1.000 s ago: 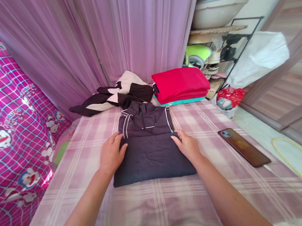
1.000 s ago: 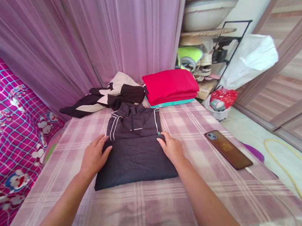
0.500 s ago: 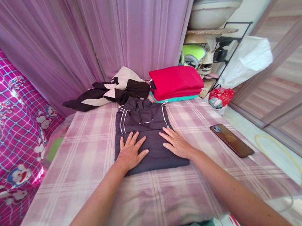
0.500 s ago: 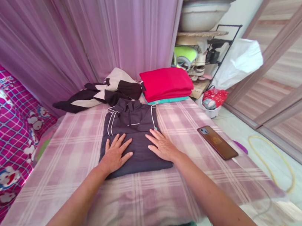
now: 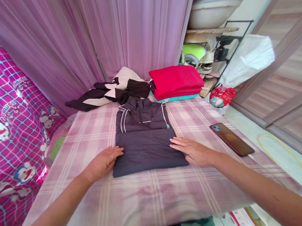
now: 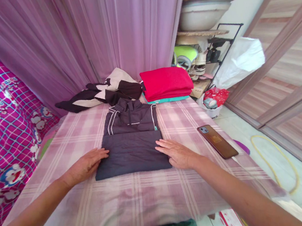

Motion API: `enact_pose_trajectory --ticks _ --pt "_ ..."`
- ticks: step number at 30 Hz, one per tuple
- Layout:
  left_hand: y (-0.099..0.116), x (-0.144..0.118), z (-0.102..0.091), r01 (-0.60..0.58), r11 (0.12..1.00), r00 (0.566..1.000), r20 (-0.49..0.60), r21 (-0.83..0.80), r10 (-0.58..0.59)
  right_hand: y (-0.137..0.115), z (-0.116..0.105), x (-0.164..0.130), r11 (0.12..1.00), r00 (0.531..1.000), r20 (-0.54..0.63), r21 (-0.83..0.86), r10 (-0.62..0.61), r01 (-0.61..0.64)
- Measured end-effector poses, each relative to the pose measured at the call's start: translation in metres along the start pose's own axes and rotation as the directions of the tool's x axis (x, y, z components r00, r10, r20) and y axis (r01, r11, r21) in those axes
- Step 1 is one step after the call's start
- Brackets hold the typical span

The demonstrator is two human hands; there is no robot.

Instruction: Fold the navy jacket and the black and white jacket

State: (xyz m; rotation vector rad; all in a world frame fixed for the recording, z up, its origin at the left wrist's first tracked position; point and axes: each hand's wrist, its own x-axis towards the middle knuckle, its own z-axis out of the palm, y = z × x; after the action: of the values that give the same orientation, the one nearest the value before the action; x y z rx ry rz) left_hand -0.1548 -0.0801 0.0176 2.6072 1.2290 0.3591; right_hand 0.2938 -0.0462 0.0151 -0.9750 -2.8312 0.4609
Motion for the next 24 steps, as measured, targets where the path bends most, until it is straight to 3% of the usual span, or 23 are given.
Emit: enact_pose_trajectory --ticks 5,12,17,24 --pt "0.004 -0.009 -0.023 0.028 0.997 0.958 0.281 0.069 -0.046 0.001 -0.007 -0.008 0.999 0.992 0.123 0.049 0.003 -0.009" --pt "0.001 -0.008 -0.025 0.036 0.998 0.922 0.383 0.060 -0.056 0.007 -0.003 -0.012 0.999 0.998 0.054 0.031 -0.030 0.029" --pt "0.002 -0.016 -0.014 0.053 0.995 0.947 0.313 0.082 -0.076 0.008 0.006 -0.011 1.000 1.000 -0.027 0.007 -0.012 0.012" --pt "0.011 -0.023 -0.002 0.126 0.992 0.990 0.060 0.009 -0.127 0.003 -0.002 0.001 0.999 0.982 -0.187 0.034 0.010 -0.004"
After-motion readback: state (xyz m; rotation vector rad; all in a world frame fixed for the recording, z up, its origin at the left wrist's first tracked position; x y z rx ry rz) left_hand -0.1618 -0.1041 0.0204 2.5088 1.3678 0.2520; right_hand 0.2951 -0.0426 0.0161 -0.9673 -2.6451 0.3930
